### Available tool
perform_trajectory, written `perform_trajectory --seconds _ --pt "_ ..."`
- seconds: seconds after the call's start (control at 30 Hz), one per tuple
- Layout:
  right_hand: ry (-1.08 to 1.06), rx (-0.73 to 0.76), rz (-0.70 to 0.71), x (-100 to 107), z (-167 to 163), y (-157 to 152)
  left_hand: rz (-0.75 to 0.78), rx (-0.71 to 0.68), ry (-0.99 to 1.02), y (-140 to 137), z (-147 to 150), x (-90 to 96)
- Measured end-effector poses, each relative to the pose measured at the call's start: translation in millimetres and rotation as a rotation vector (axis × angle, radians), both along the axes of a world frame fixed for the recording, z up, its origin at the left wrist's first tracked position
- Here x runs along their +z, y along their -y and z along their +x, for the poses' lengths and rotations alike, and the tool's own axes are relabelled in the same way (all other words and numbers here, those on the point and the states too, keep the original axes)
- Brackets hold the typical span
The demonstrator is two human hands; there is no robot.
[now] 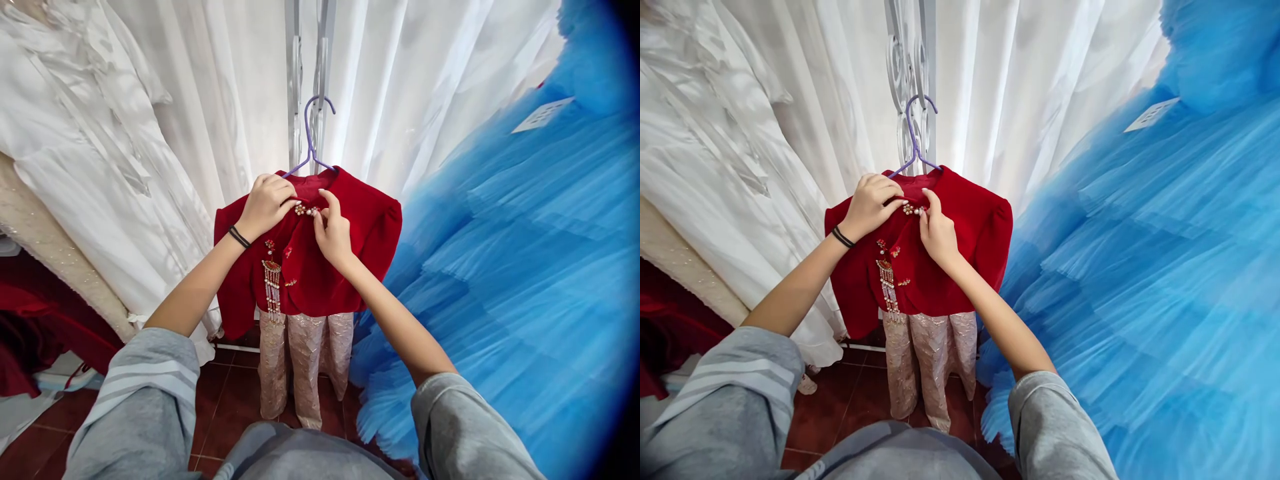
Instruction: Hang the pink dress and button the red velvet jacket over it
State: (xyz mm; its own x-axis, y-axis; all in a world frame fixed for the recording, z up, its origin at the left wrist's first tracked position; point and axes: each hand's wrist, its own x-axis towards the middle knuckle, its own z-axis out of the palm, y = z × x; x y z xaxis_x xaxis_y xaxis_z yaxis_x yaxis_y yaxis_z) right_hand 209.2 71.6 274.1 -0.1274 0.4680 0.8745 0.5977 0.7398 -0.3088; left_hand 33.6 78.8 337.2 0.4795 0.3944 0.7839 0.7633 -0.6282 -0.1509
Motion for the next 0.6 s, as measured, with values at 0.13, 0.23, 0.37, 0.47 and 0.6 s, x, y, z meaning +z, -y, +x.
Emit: perform_trajectory --seconds 0.13,0.23,0.37,0.47,0.6 --pt "0.016 0.146 0.044 4.6 -10.9 5.5 -0.015 0.019 0.003 -4.6 1.7 -5.9" --pt "-0.001 0.126 0.021 -14.5 -22.0 9.1 0.054 0.051 0.076 8.0 1.6 -24.9" --pt "-0.079 0.05 0.156 -55.8 -34.2 21.1 0.104 0.251 0.352 31.4 5.1 -83.8" --pt "0.0 0.051 0.197 -74.8 -43.2 30.2 0.004 0.446 0.493 35.4 5.9 -126.7" --pt "0.046 0.026 0.211 -70.3 -42.8 32.9 -0.044 0.574 0.48 38.8 -19.3 -136.7"
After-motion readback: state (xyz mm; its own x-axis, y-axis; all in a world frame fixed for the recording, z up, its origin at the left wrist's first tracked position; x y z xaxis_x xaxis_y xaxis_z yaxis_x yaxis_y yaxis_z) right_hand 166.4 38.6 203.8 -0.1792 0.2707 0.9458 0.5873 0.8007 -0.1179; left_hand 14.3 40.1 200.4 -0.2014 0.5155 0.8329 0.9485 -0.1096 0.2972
